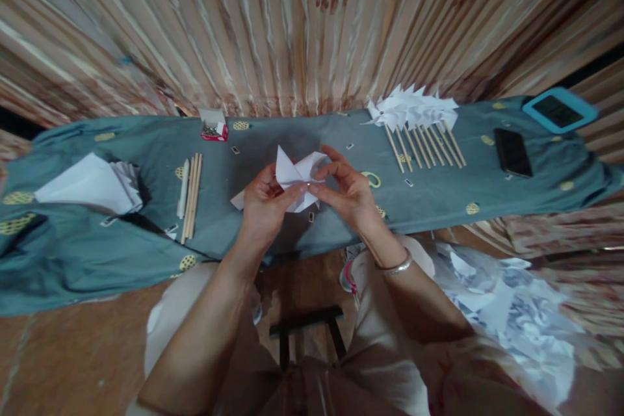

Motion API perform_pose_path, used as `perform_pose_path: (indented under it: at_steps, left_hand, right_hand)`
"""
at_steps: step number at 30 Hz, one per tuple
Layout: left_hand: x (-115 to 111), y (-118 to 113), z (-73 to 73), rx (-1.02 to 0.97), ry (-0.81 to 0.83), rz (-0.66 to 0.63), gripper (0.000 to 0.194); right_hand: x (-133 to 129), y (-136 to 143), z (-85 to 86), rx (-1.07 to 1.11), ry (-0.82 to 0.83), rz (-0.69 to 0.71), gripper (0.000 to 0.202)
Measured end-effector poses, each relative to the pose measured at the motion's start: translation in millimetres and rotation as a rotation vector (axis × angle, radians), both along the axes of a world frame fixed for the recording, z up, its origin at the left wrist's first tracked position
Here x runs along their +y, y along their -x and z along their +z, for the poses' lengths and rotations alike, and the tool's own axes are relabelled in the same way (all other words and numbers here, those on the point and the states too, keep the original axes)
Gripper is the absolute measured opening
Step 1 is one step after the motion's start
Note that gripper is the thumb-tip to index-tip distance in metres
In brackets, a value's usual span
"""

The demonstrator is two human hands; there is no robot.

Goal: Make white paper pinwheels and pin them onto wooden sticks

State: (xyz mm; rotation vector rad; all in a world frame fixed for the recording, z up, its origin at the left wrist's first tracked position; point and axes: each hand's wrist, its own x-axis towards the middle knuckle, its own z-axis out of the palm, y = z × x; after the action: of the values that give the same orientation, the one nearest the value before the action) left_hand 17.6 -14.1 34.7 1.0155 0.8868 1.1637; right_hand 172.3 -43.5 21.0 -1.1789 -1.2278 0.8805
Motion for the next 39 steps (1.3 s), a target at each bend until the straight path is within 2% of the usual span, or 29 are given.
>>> perform_pose_path:
  at_steps: [3, 5, 10, 16, 24, 30, 39]
  left_hand:
    - [0.6, 0.6, 0.9, -0.005, 0.007, 0.01, 0.042]
    - [0.4, 1.0, 1.4, -0.016, 0.015, 0.009, 0.041]
    - [-0.7, 0.5, 2.2, -0.063, 0.055, -0.013, 0.044]
    - [-0.8, 0.7, 2.9, -0.044, 0.06, -0.003, 0.042]
    - [-1.5, -0.1, 3.5, -0.044, 0.051, -0.011, 0.039]
    - [-3.3, -1.2, 4.4, -0.011, 0.051, 0.025, 0.031]
    - [-2.9, -0.4, 0.0, 0.059, 0.013, 0.046, 0.026]
  right_hand:
    - [1.4, 5.0, -4.5, 0.05, 0.032, -0.122, 0.055]
    - [2.1, 7.5, -5.9, 0.141, 0.078, -0.112, 0.066]
    - [2.0, 8.7, -2.2, 0.364, 0.232, 0.086, 0.054]
    - [1.8, 8.7, 1.7, 0.469, 0.282, 0.072, 0.065]
    - [-0.9, 12.1, 5.1, 0.48, 0.282, 0.102, 0.036]
    - [-0.5, 13.2, 4.4, 0.455, 0.243, 0.067, 0.031]
    - [0.4, 13.0, 4.6, 0.447, 0.24, 0.066, 0.034]
